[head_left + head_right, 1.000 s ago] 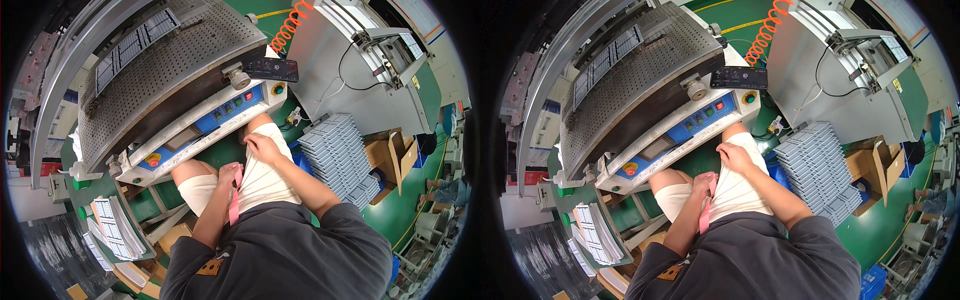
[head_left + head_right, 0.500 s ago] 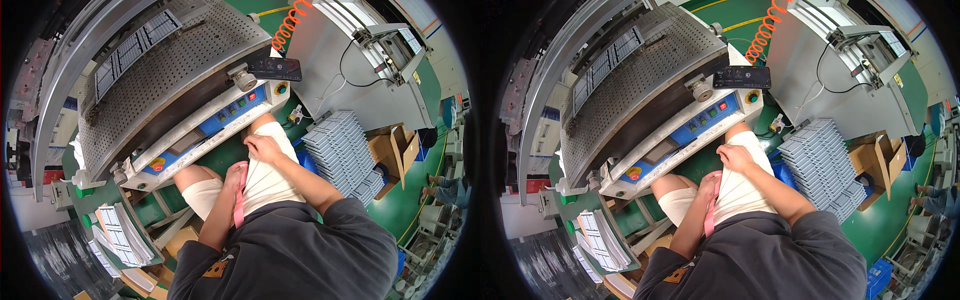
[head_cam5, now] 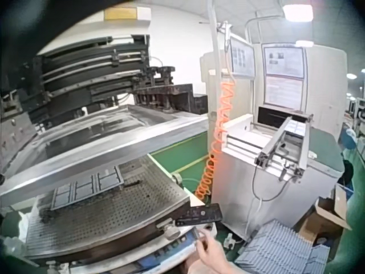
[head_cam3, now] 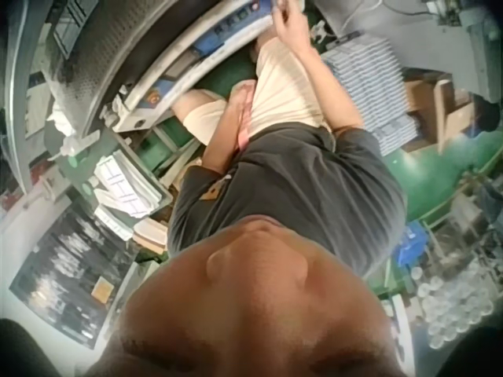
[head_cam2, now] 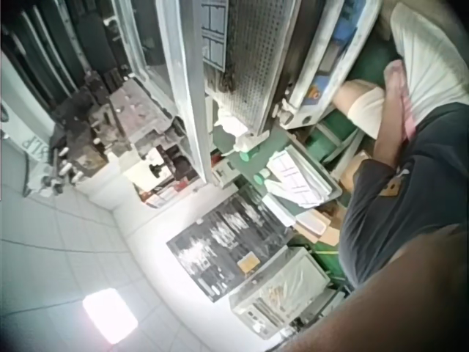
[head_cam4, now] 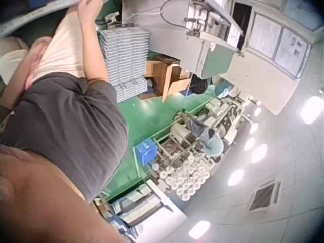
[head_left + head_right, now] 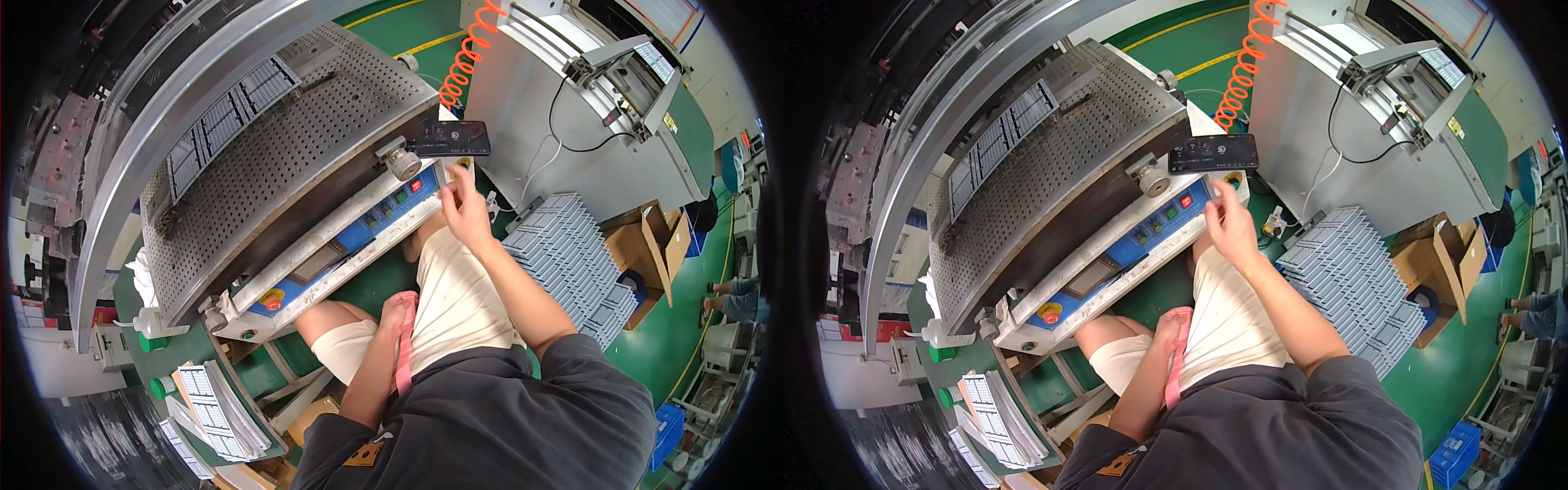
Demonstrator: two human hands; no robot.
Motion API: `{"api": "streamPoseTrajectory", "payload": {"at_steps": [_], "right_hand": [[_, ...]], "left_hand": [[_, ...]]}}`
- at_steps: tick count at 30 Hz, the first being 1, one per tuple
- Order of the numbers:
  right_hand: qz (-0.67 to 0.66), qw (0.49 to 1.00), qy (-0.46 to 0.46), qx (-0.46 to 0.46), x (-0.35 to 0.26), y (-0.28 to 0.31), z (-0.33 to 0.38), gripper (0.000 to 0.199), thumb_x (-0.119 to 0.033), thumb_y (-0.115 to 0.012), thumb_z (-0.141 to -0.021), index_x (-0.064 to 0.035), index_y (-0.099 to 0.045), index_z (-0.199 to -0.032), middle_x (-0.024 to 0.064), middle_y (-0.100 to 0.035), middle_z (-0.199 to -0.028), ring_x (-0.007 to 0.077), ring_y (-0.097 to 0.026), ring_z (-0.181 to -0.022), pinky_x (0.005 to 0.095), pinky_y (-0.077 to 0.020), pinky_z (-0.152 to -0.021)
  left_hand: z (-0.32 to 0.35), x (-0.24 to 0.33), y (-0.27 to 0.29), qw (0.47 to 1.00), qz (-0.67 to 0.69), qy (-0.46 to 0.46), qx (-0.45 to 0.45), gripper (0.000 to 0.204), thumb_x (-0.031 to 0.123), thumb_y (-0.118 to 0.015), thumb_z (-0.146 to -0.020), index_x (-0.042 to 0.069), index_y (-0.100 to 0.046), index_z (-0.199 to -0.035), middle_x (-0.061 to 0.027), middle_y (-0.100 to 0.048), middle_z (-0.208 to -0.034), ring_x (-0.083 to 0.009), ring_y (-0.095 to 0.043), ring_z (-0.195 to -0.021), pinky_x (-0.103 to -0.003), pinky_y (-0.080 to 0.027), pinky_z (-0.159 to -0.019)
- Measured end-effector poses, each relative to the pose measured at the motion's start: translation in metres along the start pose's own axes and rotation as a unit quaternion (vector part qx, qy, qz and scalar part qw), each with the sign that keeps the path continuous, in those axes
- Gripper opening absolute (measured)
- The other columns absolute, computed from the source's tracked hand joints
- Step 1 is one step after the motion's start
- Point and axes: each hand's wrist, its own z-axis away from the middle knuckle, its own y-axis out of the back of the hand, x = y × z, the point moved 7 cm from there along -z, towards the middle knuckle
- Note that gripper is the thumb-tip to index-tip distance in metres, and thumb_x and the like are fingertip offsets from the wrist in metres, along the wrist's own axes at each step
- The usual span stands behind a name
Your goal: Loading and unloading electronic component sheets into an automated assembly machine.
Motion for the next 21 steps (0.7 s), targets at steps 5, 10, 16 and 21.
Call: {"api": "streamPoseTrajectory", "payload": {"at_steps": [5,10,16,21], "right_hand": [[0.074,0.997,-0.008,0.001,-0.008,0.006,-0.035,0.047,-0.004,-0.054,-0.093,-0.0090,-0.040,-0.138,0.0106,-0.065,-0.081,0.0198,-0.062,-0.067,0.0311,-0.0502,-0.064],[0.106,0.994,0.005,-0.017,-0.011,0.001,-0.032,0.050,-0.001,-0.053,-0.091,-0.0082,-0.040,-0.139,0.0116,-0.064,-0.082,0.0209,-0.063,-0.069,0.0322,-0.0503,-0.066],[0.035,0.995,0.005,-0.090,0.023,-0.027,0.034,0.049,-0.006,-0.056,-0.089,-0.0109,-0.044,-0.137,0.0133,-0.064,-0.085,0.0282,-0.066,-0.075,0.0393,-0.0513,-0.070],[0.141,0.961,0.046,-0.235,0.052,-0.060,0.099,0.030,-0.013,-0.057,-0.089,-0.0107,-0.057,-0.119,0.0118,-0.066,-0.089,0.0312,-0.066,-0.081,0.0416,-0.0520,-0.070]], "left_hand": [[0.000,0.000,0.000,0.998,0.051,0.014,0.017,0.019,-0.003,-0.052,-0.092,-0.001,-0.065,-0.106,-0.0095,-0.070,-0.097,-0.0164,-0.064,-0.081,-0.027,-0.053,-0.076],[0.002,0.002,0.000,0.997,0.076,0.013,0.019,0.013,0.003,-0.053,-0.094,0.001,-0.065,-0.100,-0.0090,-0.069,-0.093,-0.0168,-0.063,-0.078,-0.027,-0.053,-0.074],[0.000,0.008,-0.008,0.987,0.151,0.046,-0.002,0.015,0.013,-0.053,-0.098,0.002,-0.063,-0.099,-0.0089,-0.067,-0.092,-0.0170,-0.063,-0.079,-0.029,-0.052,-0.071],[0.003,0.002,-0.006,0.990,0.131,0.046,0.040,0.022,0.024,-0.051,-0.101,0.005,-0.058,-0.096,-0.0060,-0.061,-0.080,-0.0163,-0.059,-0.070,-0.030,-0.050,-0.064]]}}
